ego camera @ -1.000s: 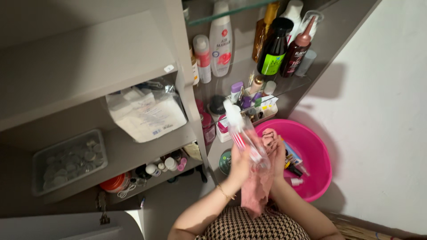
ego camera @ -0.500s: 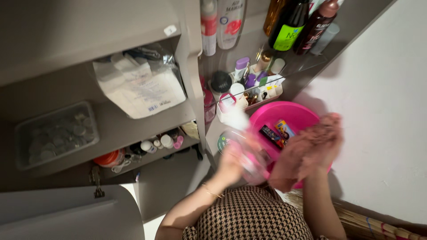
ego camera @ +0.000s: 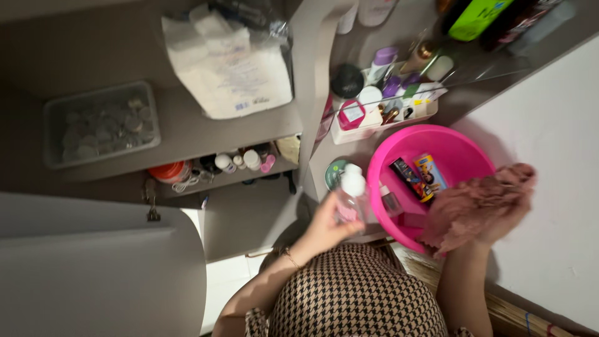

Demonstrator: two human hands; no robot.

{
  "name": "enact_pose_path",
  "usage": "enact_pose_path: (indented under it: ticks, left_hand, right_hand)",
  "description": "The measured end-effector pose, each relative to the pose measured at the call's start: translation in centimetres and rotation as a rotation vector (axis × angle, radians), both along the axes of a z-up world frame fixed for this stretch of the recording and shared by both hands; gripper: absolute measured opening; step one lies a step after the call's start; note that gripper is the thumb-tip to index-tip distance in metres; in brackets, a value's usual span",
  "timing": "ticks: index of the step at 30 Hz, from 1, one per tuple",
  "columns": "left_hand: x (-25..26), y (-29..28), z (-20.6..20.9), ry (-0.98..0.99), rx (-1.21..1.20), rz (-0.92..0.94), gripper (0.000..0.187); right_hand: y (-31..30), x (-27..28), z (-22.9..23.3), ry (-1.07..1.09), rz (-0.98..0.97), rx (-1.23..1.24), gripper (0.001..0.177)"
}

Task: The person organizes cosmetic and skincare items by moving them from a pink basin and a drawer into a wall cabinet. They wipe bottles and tubes with a cloth, then place them on shelves and in a small organizer. The person also opens and closes a lower drawer to retrieve and store additional items.

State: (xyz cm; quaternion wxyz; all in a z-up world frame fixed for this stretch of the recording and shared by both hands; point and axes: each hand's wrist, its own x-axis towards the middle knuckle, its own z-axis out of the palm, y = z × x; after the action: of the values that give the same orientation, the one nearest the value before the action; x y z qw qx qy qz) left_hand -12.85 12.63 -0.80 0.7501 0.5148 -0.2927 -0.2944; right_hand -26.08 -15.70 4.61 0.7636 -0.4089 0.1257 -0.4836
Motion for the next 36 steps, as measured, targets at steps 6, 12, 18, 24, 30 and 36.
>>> enact_pose_path:
  ticks: [6, 12, 18, 24, 30, 36]
  left_hand:
    - [3.0, 7.0, -3.2, 0.039, 0.085, 0.387, 0.057]
    - [2.8, 9.5, -2.4, -0.130, 0.252, 0.535, 0.067]
    - [2.8, 4.7, 3.1, -0.196, 0.264, 0.416, 0.066]
    - [4.4, -1.6, 10.3, -0.515, 0.141, 0.344, 0.075]
    - [6.2, -7.4, 17.6, -0.734, 0.093, 0.337, 0.074]
    - [12.5, -16.2, 23.4, -0.706, 0.152, 0.441, 0.078]
  right_hand:
    - [-4.0, -2.9, -1.3, -0.160, -0.046, 0.075, 0.031]
    - [-6.6, -5.9, 0.5, -0.075, -0.224, -0.046, 0.044]
    - [-8.2, -9.4, 1.0, -0.159, -0.159, -0.223, 0.041]
    - [-5.4, -9.4, 1.6, 0.317, -0.313, -0.699, 0.044]
    - [-3.4, -9.7, 3.4, 0.583, -0.399, -0.885, 0.034]
    - [-4.0, -11.1, 1.9, 0.583, -0.339, -0.804, 0.026]
